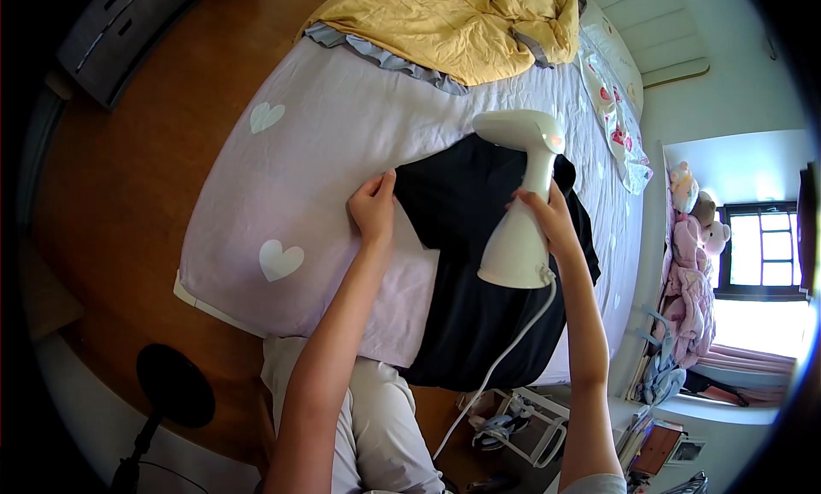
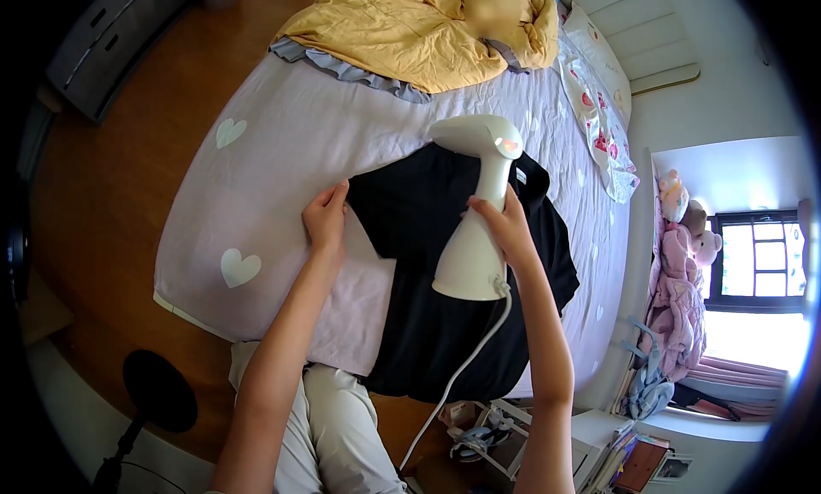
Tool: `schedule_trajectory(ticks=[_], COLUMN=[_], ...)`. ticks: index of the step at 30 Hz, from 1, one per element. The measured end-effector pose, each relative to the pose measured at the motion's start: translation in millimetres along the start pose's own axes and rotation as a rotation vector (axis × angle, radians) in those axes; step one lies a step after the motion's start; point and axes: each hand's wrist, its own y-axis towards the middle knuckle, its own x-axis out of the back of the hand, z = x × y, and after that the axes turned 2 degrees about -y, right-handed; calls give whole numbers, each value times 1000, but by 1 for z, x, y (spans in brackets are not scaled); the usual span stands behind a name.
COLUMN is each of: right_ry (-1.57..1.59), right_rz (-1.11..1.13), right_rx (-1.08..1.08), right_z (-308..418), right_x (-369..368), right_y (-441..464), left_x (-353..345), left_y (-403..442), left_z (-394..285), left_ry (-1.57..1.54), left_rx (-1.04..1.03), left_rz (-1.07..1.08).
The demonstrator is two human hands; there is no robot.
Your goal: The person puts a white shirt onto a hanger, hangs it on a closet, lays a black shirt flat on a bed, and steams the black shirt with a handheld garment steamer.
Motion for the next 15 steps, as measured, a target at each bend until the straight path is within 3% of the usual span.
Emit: schedule_trajectory(ticks=[7,15], right_ry=[-119,-192], right_rz=[86,-12], right_rx=[-185,10], right_z=[8,-24], right_x=[12,0], right_y=[-14,53], left_x=[-2,0], left_y=[-3,4], left_z=[-1,12], left_ry=[-42,25], left_rx=[4,-117], left_rz=[2,19])
